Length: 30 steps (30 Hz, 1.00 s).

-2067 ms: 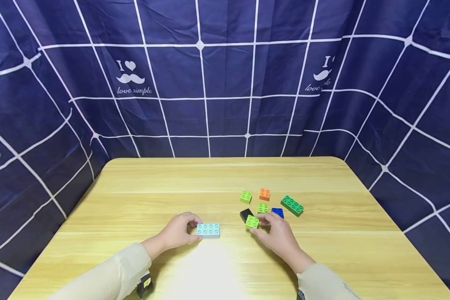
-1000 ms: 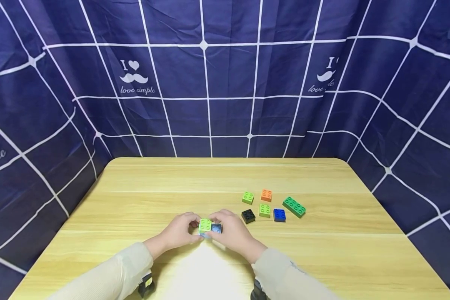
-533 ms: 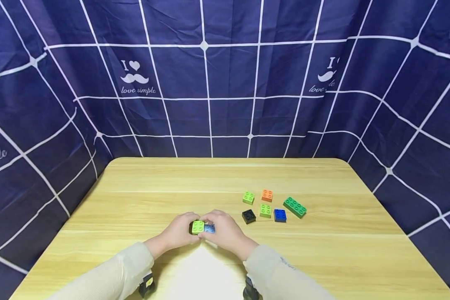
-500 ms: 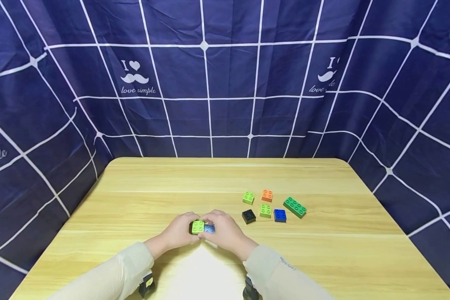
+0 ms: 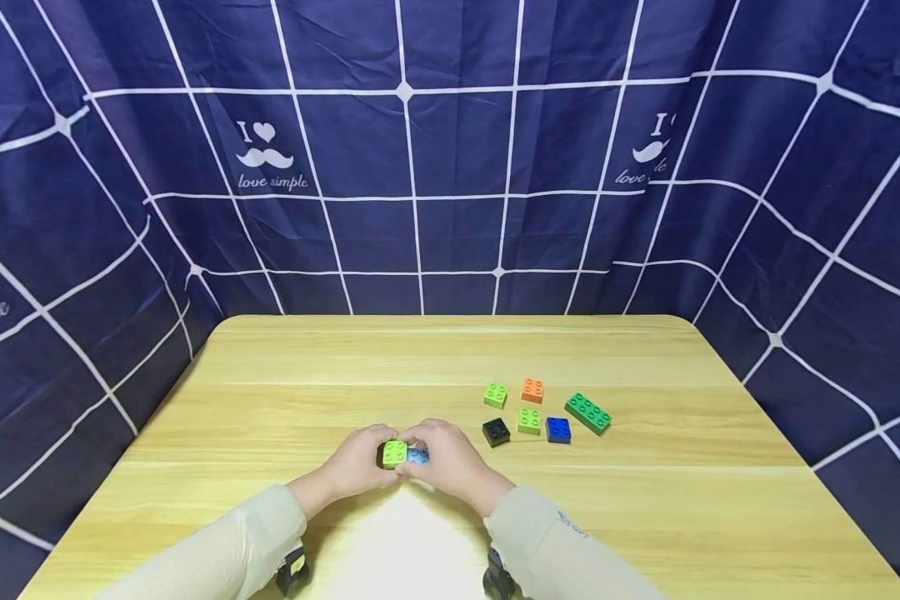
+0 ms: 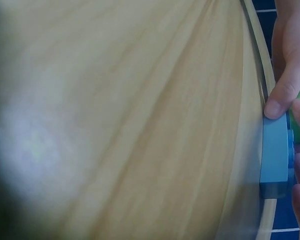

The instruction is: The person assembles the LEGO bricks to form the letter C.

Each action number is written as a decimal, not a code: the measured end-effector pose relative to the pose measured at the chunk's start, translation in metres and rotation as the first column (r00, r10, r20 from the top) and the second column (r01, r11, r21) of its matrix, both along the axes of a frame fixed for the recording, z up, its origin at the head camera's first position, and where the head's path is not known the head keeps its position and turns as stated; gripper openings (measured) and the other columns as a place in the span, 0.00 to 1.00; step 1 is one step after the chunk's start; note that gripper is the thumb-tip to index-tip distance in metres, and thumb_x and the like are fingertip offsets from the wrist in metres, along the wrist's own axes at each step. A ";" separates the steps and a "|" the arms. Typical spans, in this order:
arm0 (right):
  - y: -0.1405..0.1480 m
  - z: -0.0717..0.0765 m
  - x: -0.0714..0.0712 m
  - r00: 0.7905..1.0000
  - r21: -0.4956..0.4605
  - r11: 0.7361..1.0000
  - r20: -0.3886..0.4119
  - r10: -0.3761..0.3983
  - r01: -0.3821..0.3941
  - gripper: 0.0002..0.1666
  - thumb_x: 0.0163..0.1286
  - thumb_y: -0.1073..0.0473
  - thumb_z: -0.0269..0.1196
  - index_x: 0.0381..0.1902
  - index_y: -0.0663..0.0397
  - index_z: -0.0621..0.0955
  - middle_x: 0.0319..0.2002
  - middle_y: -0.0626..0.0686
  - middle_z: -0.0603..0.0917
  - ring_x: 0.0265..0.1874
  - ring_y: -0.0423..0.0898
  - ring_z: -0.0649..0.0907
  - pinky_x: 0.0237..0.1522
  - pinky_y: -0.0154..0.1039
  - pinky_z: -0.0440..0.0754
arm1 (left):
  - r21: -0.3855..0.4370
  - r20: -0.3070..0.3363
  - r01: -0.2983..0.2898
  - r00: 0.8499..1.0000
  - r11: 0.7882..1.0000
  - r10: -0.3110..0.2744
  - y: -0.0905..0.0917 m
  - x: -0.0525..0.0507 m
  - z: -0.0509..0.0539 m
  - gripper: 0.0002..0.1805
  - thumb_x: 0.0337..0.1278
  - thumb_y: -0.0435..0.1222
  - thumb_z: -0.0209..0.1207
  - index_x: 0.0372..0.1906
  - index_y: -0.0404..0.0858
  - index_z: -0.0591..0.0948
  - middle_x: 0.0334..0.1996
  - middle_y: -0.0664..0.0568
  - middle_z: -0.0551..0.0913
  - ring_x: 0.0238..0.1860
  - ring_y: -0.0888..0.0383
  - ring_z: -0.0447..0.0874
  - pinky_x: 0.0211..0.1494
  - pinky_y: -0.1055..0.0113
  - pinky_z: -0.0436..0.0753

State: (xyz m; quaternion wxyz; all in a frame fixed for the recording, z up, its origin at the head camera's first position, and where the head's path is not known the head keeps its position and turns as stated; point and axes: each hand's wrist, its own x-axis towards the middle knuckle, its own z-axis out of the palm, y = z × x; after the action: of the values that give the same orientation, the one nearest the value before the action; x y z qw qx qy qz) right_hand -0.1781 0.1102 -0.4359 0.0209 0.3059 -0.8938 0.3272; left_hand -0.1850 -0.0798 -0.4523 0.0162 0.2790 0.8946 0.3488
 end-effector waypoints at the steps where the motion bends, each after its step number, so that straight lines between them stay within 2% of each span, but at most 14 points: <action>1: 0.000 0.000 0.000 1.000 0.002 1.000 0.002 0.003 -0.003 0.24 0.53 0.52 0.73 0.47 0.54 0.83 0.39 0.45 0.82 0.36 0.40 0.80 0.40 0.35 0.80 | 0.000 0.002 -0.001 1.000 1.000 0.001 0.000 0.000 0.000 0.18 0.39 0.37 0.72 0.39 0.37 0.81 0.30 0.58 0.76 0.28 0.65 0.72 0.33 0.72 0.74; 12: -0.001 -0.001 -0.002 1.000 0.030 1.000 -0.011 0.006 -0.006 0.22 0.51 0.53 0.75 0.44 0.52 0.84 0.36 0.43 0.82 0.34 0.38 0.79 0.37 0.33 0.79 | -0.005 -0.006 0.001 1.000 1.000 -0.001 0.000 0.000 -0.001 0.17 0.40 0.38 0.73 0.38 0.38 0.81 0.28 0.59 0.75 0.27 0.66 0.71 0.32 0.73 0.74; 20: -0.001 0.000 -0.001 1.000 0.013 1.000 0.020 -0.010 0.010 0.23 0.50 0.53 0.75 0.44 0.54 0.84 0.37 0.44 0.82 0.34 0.40 0.79 0.37 0.32 0.79 | -0.001 -0.005 0.017 1.000 1.000 -0.017 -0.001 0.000 -0.001 0.18 0.41 0.39 0.73 0.40 0.38 0.81 0.29 0.59 0.76 0.28 0.66 0.71 0.33 0.73 0.74; 25: 0.000 0.000 -0.001 0.999 0.000 1.000 0.036 -0.015 0.015 0.23 0.50 0.54 0.75 0.45 0.53 0.84 0.37 0.44 0.82 0.35 0.40 0.79 0.37 0.31 0.79 | 0.039 0.059 0.026 0.998 0.999 -0.028 -0.005 -0.001 -0.001 0.20 0.42 0.39 0.73 0.43 0.38 0.82 0.33 0.59 0.77 0.31 0.65 0.73 0.35 0.72 0.76; 28: -0.001 0.000 -0.001 0.999 -0.002 1.000 0.039 -0.014 0.014 0.23 0.51 0.53 0.75 0.45 0.53 0.84 0.36 0.44 0.82 0.34 0.39 0.79 0.36 0.31 0.79 | 0.104 0.106 0.021 0.994 0.994 -0.032 -0.010 0.000 -0.002 0.20 0.42 0.37 0.73 0.44 0.38 0.81 0.36 0.58 0.79 0.34 0.63 0.75 0.39 0.71 0.78; 30: 0.000 -0.001 -0.001 0.999 0.000 1.000 0.038 -0.017 0.017 0.23 0.51 0.53 0.75 0.45 0.53 0.84 0.36 0.43 0.81 0.34 0.38 0.78 0.36 0.31 0.79 | 0.156 0.116 0.020 0.992 0.988 -0.038 -0.013 0.001 -0.002 0.19 0.42 0.35 0.73 0.43 0.38 0.81 0.37 0.58 0.79 0.36 0.61 0.76 0.41 0.70 0.80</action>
State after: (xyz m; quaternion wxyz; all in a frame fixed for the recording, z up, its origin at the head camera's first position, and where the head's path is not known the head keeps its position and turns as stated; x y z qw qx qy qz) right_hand -0.1794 0.1097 -0.4366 0.0068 0.2922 -0.8965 0.3329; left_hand -0.1843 -0.0929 -0.4545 0.0529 0.2711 0.8581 0.4328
